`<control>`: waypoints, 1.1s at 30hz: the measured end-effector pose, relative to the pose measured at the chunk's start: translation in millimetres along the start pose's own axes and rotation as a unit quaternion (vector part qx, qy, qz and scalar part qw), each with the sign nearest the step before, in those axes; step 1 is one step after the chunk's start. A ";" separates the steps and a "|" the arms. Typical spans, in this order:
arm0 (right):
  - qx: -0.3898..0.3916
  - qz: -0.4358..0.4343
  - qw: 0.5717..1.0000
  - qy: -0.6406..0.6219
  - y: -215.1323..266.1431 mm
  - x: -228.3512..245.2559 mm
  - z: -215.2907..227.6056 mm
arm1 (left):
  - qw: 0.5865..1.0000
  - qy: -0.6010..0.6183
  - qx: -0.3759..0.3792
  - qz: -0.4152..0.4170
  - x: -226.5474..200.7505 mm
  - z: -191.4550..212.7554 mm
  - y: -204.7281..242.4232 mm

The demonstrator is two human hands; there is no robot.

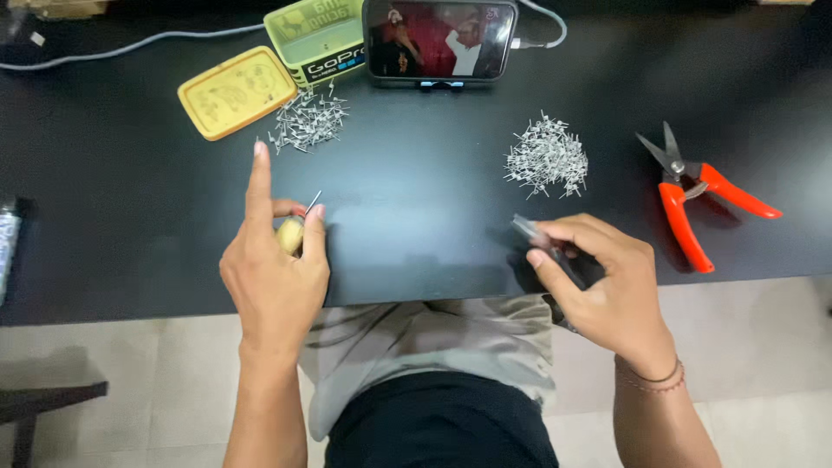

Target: The person uses pliers to trim the leads of small electronic components, likely diodes, one at a time. The trimmed pieces are dropped onto the table, forming a growing pile of scrap.

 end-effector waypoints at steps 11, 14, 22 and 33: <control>-0.084 -0.039 0.984 0.154 -24.2 -35.5 0.7 | 0.989 0.052 -0.025 -0.136 1.5 1.0 7.1; -0.072 -0.034 0.983 0.163 -27.9 -35.1 -5.7 | 0.989 0.053 -0.025 -0.133 2.2 0.1 10.8; -0.060 -0.098 0.966 0.231 -41.3 -36.0 -18.5 | 0.990 0.042 -0.035 -0.130 2.1 -0.4 12.0; -0.064 -0.094 0.987 -0.114 -15.6 21.4 -18.1 | 0.878 0.439 0.191 -0.016 -64.2 -6.3 38.5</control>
Point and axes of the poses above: each hand's wrist, its own y-axis away from the middle knuckle, its own z-axis out of the back of the hand, x = y × z, the point moved 1 cm from there along -y, towards the middle knuckle, and after that the axes turned 1 degree about -x, right-handed, at the moved point
